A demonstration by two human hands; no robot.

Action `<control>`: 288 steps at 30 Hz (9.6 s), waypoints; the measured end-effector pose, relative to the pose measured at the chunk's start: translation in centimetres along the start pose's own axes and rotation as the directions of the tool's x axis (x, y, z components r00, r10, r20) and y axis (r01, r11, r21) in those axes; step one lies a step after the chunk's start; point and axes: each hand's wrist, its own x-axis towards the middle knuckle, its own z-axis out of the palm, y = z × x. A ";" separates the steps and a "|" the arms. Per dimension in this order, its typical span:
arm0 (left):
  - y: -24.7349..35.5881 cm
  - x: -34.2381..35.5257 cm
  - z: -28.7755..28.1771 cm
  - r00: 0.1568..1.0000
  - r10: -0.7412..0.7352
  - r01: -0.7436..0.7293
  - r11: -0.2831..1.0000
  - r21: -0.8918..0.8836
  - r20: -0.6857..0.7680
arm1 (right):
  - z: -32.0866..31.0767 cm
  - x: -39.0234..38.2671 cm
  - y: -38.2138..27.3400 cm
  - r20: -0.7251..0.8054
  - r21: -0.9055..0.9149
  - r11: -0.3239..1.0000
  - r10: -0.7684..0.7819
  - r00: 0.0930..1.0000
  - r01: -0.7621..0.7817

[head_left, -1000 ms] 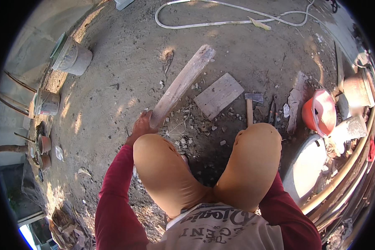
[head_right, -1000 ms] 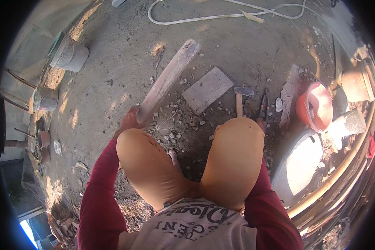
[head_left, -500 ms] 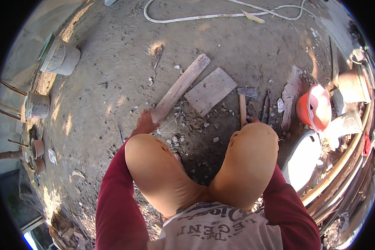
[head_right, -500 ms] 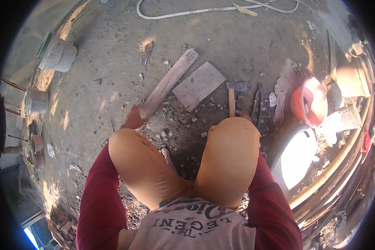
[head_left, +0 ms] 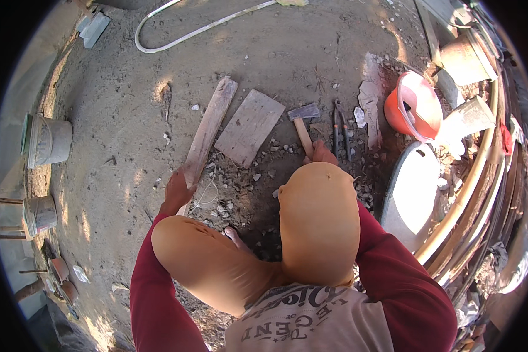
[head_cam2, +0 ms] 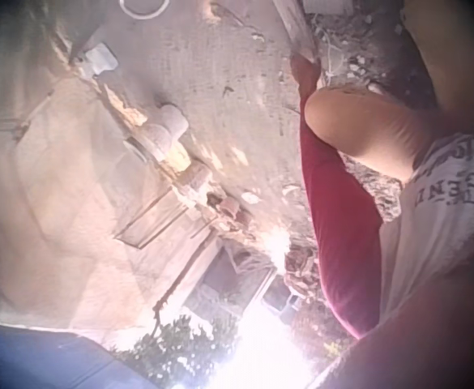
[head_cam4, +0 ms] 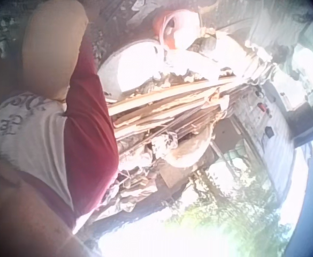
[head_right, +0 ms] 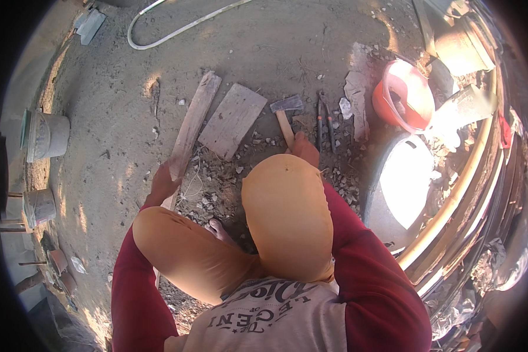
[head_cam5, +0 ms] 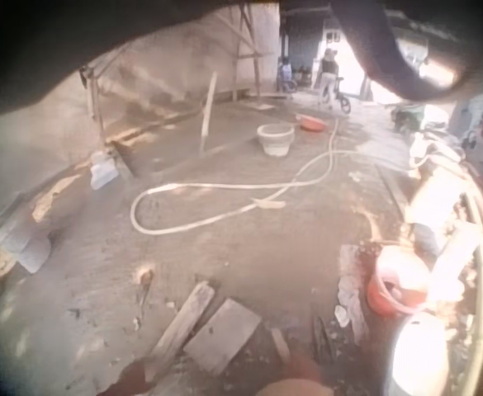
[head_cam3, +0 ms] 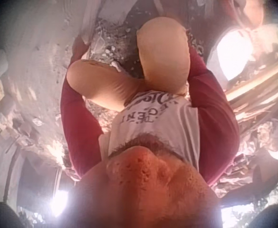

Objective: The person kneels on the ground and uses a hammer to split a long piece of wood into smaller sections. They then use pliers to pull out nails from the split wood pieces.

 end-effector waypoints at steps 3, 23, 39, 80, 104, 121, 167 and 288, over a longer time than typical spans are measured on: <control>-1.0 -0.5 0.5 0.997 0.047 -0.048 0.998 -0.026 -0.056 | -1.7 0.3 0.0 0.012 0.019 1.000 -0.005 1.000 0.005; 3.5 -0.1 -4.0 0.975 0.080 -0.075 0.997 -0.033 0.210 | -5.5 4.1 6.4 -0.067 -0.238 0.970 0.043 0.997 -0.058; 14.3 17.0 -4.2 0.771 -0.550 0.389 0.806 -0.446 -0.321 | -14.9 9.2 -7.5 0.372 0.814 0.459 0.060 0.926 -0.357; 16.7 18.5 -3.6 0.726 -0.635 0.442 0.725 -0.528 -0.264 | -11.5 17.4 -28.8 0.831 -0.005 0.808 0.332 0.447 -0.589; 16.5 18.6 -4.0 0.699 -0.673 0.462 0.682 -0.567 -0.240 | -8.9 19.9 -28.2 0.940 -0.097 0.402 0.338 0.049 -0.910; 16.5 18.9 -3.4 0.661 -0.697 0.510 0.689 -0.515 -0.278 | -7.6 20.4 -27.3 0.963 -0.108 0.384 0.269 -0.001 -0.917; 16.7 18.7 -2.9 0.658 -0.655 0.474 0.744 -0.471 -0.372 | -7.5 16.8 -26.6 0.934 -0.040 0.391 0.341 0.105 -0.920; 16.4 18.7 -3.1 0.680 -0.644 0.472 0.750 -0.463 -0.350 | -6.4 21.4 -29.8 0.959 -0.095 0.397 0.284 0.023 -0.913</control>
